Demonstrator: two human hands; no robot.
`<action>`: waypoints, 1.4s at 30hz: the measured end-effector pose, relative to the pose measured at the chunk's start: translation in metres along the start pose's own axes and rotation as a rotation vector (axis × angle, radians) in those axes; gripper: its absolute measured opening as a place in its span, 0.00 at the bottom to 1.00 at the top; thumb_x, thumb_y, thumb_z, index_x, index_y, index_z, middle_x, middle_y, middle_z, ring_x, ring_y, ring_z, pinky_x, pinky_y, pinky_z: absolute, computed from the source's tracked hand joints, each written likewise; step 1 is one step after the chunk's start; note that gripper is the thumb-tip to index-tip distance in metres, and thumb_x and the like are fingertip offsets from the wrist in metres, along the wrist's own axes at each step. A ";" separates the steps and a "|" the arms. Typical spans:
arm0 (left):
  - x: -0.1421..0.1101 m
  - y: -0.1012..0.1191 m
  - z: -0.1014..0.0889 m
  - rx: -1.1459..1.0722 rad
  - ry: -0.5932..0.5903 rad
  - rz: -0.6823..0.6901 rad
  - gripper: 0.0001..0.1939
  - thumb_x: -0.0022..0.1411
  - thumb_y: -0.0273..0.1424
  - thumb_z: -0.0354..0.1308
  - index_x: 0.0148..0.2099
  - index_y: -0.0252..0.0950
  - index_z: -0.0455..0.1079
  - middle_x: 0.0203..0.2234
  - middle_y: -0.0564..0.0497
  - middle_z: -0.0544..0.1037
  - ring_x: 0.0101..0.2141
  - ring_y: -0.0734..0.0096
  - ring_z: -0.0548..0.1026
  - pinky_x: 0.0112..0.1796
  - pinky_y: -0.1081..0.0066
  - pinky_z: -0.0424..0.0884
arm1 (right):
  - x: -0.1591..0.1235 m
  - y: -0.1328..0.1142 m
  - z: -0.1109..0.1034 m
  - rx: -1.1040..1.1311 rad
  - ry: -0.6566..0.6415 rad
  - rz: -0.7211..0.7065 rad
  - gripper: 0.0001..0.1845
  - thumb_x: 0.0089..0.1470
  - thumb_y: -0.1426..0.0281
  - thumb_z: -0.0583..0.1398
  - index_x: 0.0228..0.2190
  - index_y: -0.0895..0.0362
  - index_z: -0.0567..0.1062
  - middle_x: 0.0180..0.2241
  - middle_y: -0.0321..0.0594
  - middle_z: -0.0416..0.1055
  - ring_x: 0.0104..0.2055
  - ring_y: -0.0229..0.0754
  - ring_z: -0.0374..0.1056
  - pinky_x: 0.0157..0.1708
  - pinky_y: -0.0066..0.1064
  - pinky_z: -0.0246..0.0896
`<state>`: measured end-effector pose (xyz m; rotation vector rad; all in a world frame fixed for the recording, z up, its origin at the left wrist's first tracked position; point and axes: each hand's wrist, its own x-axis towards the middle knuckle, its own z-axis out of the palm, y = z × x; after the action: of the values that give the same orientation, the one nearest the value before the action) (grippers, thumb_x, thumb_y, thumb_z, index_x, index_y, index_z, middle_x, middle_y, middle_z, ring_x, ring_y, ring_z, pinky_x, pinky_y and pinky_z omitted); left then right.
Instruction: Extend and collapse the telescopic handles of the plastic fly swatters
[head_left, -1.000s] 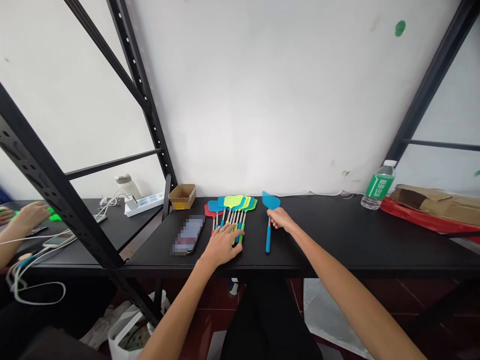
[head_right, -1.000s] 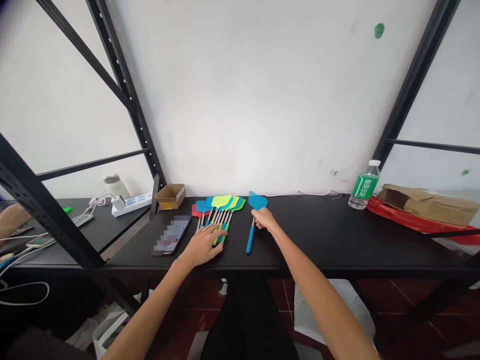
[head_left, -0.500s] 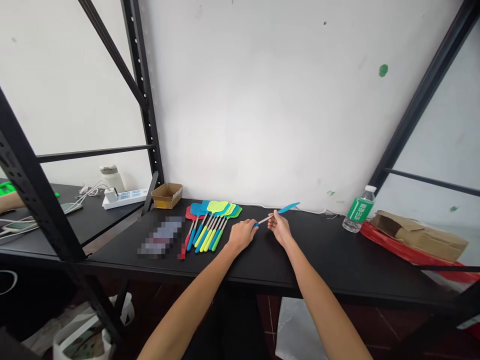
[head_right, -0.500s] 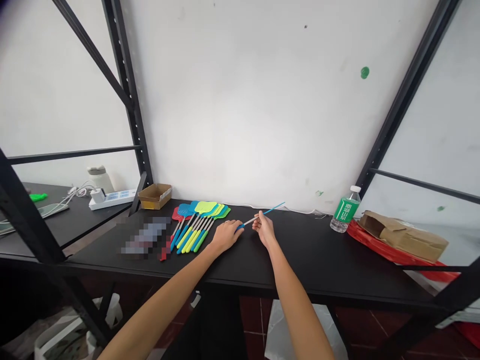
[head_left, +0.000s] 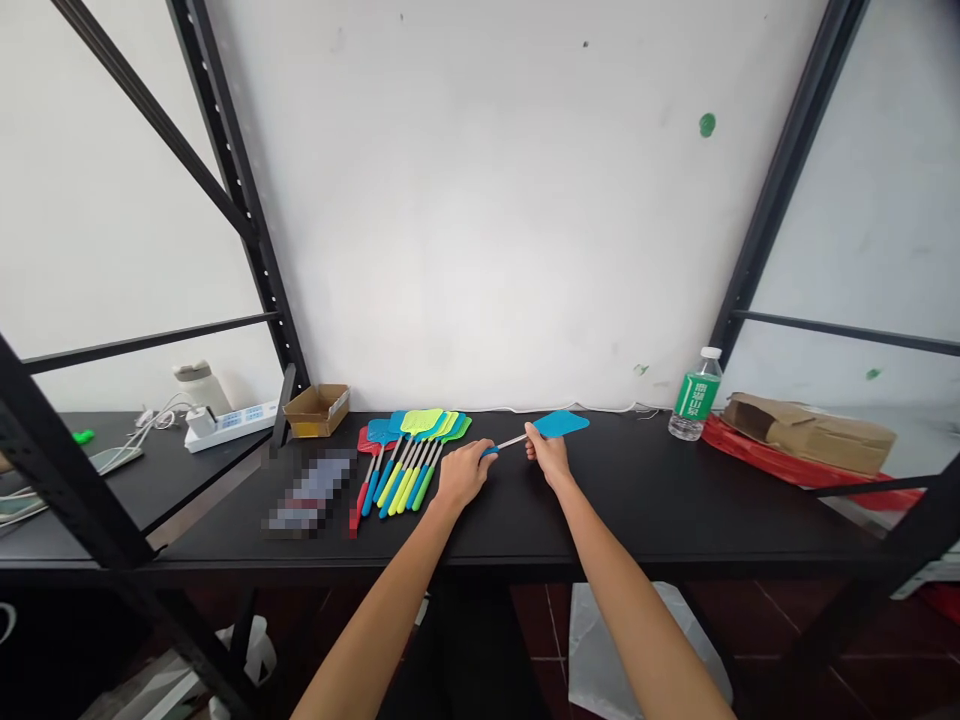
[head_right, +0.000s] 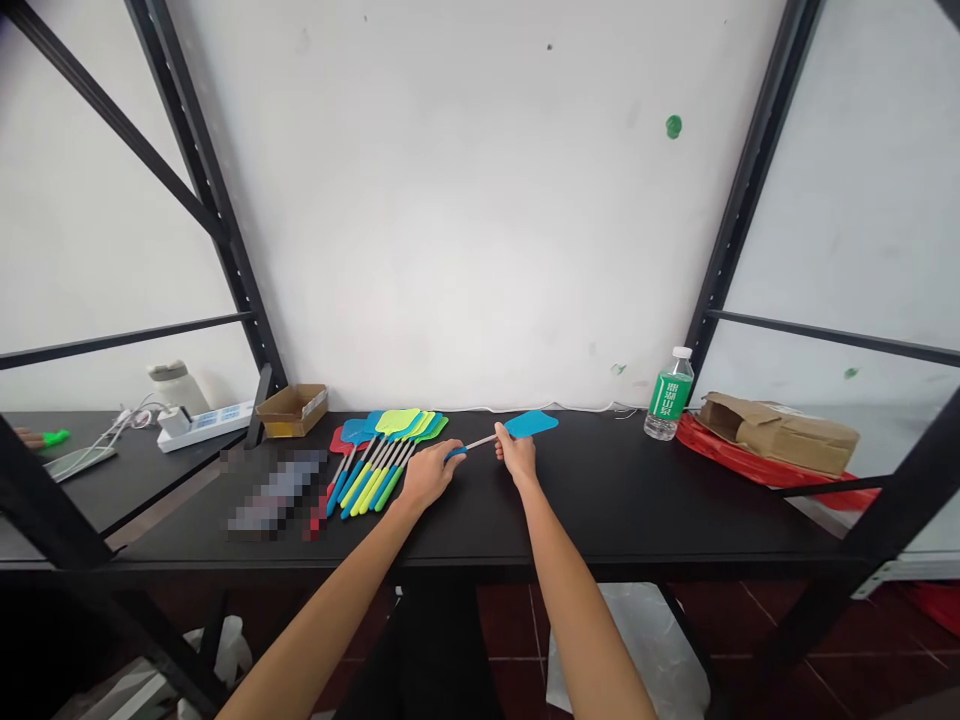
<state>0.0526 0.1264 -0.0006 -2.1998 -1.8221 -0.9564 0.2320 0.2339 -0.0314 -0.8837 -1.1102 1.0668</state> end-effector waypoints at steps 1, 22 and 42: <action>0.000 0.000 0.001 0.004 -0.007 -0.012 0.14 0.72 0.39 0.51 0.53 0.44 0.74 0.46 0.50 0.82 0.44 0.60 0.79 0.36 0.70 0.65 | 0.001 0.001 0.000 -0.014 -0.011 -0.009 0.25 0.44 0.48 0.69 0.22 0.58 0.75 0.18 0.38 0.72 0.18 0.36 0.66 0.17 0.27 0.64; 0.000 0.004 -0.003 0.075 -0.161 -0.061 0.20 0.74 0.42 0.41 0.43 0.42 0.73 0.33 0.48 0.81 0.37 0.59 0.79 0.33 0.70 0.62 | 0.000 -0.003 0.001 0.120 -0.011 0.007 0.26 0.39 0.48 0.71 0.23 0.57 0.74 0.19 0.35 0.68 0.20 0.35 0.63 0.19 0.27 0.61; 0.000 -0.004 -0.007 -0.255 -0.043 -0.155 0.30 0.72 0.47 0.40 0.28 0.39 0.73 0.22 0.49 0.77 0.28 0.63 0.75 0.29 0.70 0.59 | 0.000 -0.006 -0.001 0.201 0.107 0.025 0.27 0.36 0.47 0.72 0.22 0.58 0.76 0.19 0.36 0.69 0.20 0.34 0.63 0.19 0.27 0.60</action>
<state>0.0459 0.1241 0.0034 -2.2601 -2.0160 -1.2438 0.2339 0.2320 -0.0261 -0.7867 -0.8878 1.1179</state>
